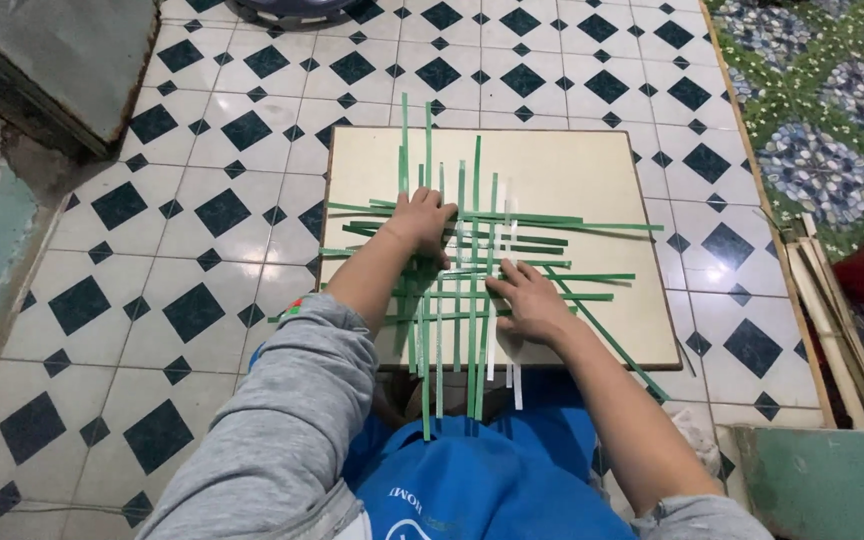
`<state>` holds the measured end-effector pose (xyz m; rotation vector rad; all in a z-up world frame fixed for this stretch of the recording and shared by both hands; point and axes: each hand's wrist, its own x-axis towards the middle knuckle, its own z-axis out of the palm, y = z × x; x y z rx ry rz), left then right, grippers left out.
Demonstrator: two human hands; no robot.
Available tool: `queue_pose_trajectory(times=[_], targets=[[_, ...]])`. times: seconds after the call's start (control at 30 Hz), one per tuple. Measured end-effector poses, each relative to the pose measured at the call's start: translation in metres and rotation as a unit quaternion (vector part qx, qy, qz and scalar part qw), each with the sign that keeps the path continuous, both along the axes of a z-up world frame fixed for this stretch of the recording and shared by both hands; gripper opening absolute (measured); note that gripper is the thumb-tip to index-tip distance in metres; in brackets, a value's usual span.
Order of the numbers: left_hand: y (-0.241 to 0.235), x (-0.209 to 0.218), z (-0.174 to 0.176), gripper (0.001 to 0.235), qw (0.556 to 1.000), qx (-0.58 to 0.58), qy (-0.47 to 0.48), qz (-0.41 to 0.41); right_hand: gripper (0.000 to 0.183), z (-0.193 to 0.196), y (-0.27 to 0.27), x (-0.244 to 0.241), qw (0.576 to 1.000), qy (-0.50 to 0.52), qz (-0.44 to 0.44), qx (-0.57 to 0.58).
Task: Weaving green and white plastic strips together on a board to create a mat or bag component.
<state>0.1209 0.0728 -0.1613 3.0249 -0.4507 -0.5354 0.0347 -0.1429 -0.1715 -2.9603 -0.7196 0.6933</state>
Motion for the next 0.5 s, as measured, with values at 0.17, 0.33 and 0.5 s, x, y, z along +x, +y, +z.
queue_pose_trajectory(times=[0.17,0.33,0.5], targets=[[-0.008,-0.006,-0.014,0.087,0.998,0.028,-0.035,-0.037,0.07,-0.005,-0.003,-0.001,1.0,-0.013,-0.009,0.009],[-0.023,-0.043,-0.009,0.07,0.997,-0.025,-0.054,-0.052,0.067,-0.009,-0.014,0.001,0.999,-0.021,-0.014,0.04],[-0.038,-0.097,-0.035,0.043,0.979,-0.114,-0.077,-0.151,0.046,-0.003,-0.07,-0.02,0.95,-0.052,-0.255,0.171]])
